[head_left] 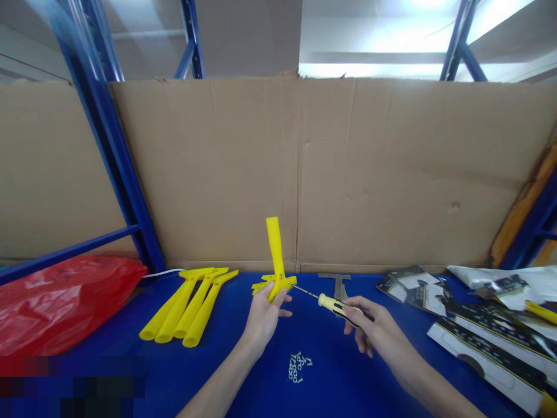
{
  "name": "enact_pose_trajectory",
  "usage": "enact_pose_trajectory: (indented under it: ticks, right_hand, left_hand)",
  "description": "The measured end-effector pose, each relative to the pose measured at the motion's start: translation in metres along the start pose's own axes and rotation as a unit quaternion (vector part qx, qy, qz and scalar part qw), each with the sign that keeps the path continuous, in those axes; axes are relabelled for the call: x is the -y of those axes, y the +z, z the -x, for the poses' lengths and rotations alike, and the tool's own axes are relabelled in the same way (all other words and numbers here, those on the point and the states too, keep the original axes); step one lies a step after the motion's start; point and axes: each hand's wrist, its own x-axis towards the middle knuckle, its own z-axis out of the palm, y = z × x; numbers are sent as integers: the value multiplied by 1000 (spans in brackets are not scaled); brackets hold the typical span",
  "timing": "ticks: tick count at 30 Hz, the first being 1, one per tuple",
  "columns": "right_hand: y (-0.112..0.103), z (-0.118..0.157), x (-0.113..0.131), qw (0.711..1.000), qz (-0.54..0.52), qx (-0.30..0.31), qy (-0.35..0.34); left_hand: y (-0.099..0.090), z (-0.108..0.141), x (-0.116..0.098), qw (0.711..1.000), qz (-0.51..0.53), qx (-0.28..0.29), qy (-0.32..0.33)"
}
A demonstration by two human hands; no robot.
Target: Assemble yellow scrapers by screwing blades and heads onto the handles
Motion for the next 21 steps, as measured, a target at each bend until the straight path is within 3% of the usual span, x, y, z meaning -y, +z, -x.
enact_pose_trajectory:
  ticks: [4,10,13,21]
  right_hand:
    - [0,-1,-8,990,105,-27,-85]
    - [9,8,-12,941,298,-45,-156]
    - [11,8,-18,915,341,-66,-206]
    - [12,5,-26,862,433,-61,-258]
  left_hand:
    - [-5,-3,-1,999,-21,17,17]
    - [-6,-4,0,997,-25,21,65]
    - [-6,-3,-2,996,-39,13,83]
    - [-11,-2,-12,985,-141,-19,100]
